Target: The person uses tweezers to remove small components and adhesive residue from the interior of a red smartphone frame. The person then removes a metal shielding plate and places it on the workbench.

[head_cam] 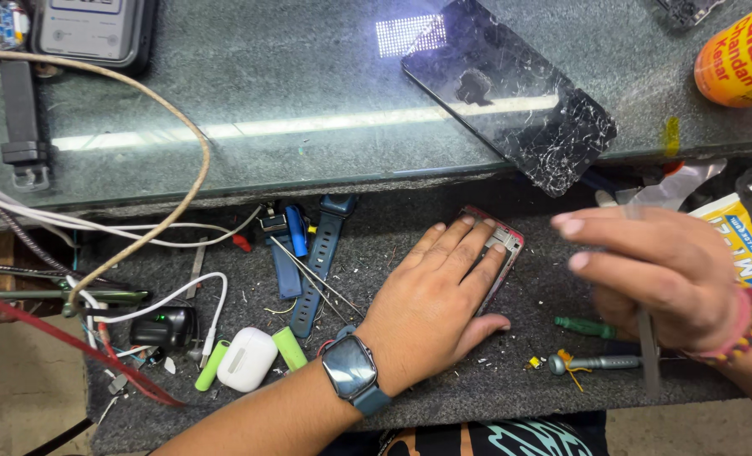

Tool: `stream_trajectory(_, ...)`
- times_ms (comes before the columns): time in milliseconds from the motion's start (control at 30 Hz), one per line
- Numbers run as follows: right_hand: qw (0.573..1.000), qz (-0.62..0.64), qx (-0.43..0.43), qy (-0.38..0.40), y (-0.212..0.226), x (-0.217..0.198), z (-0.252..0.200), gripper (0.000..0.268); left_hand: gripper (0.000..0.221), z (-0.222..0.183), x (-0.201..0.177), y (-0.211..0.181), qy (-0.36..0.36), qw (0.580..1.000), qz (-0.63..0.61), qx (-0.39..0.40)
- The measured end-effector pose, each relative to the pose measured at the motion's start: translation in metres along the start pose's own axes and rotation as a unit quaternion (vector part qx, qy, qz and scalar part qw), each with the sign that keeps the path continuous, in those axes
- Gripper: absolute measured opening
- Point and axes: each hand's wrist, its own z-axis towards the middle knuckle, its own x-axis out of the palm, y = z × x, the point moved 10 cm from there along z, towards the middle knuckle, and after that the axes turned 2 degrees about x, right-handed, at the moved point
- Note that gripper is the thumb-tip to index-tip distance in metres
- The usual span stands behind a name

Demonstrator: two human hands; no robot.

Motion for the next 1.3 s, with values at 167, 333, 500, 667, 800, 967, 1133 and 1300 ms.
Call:
stream_trajectory(167,0.963,-0.266,0.014,0.052,-0.002,0.0,0.026,0.051,0.061,0.001,-0.017,0.001,-0.043,0.999,-0.005,0.02)
stream_trajectory(333,0.977,-0.205,0.05,-0.008,-0.022,-0.023,0.016,0.031,0.031,-0.009,-0.062,0.007,-0.163,0.985,-0.045,0.036)
stream_trajectory(500,0.927,0.155,0.313,-0.138,-0.084,-0.044,-0.053,0.019,0.022,-0.042,-0.114,0.039,-0.342,0.928,-0.125,-0.075)
stream_trajectory(667,0.746,0.349,0.562,-0.079,-0.092,0.005,-0.124,0.024,0.012,-0.054,-0.137,0.047,-0.368,0.908,-0.175,-0.091)
stream_trajectory(800,0.719,0.216,0.658,0.057,-0.088,0.037,-0.136,0.025,0.011,-0.038,-0.126,0.049,-0.271,0.945,-0.149,-0.109)
stream_trajectory(967,0.814,0.128,0.554,0.12,-0.085,0.042,-0.09,0.03,0.023,-0.032,-0.109,0.041,-0.14,0.984,-0.056,-0.09)
stream_trajectory(1133,0.899,-0.014,0.42,0.124,-0.069,0.024,-0.06,0.035,0.03,-0.056,-0.093,0.038,-0.085,0.987,-0.035,-0.135)
stream_trajectory(1300,0.946,0.117,0.3,0.035,-0.042,0.017,-0.051,0.036,0.046,-0.066,-0.073,0.042,-0.111,0.982,-0.079,-0.128)
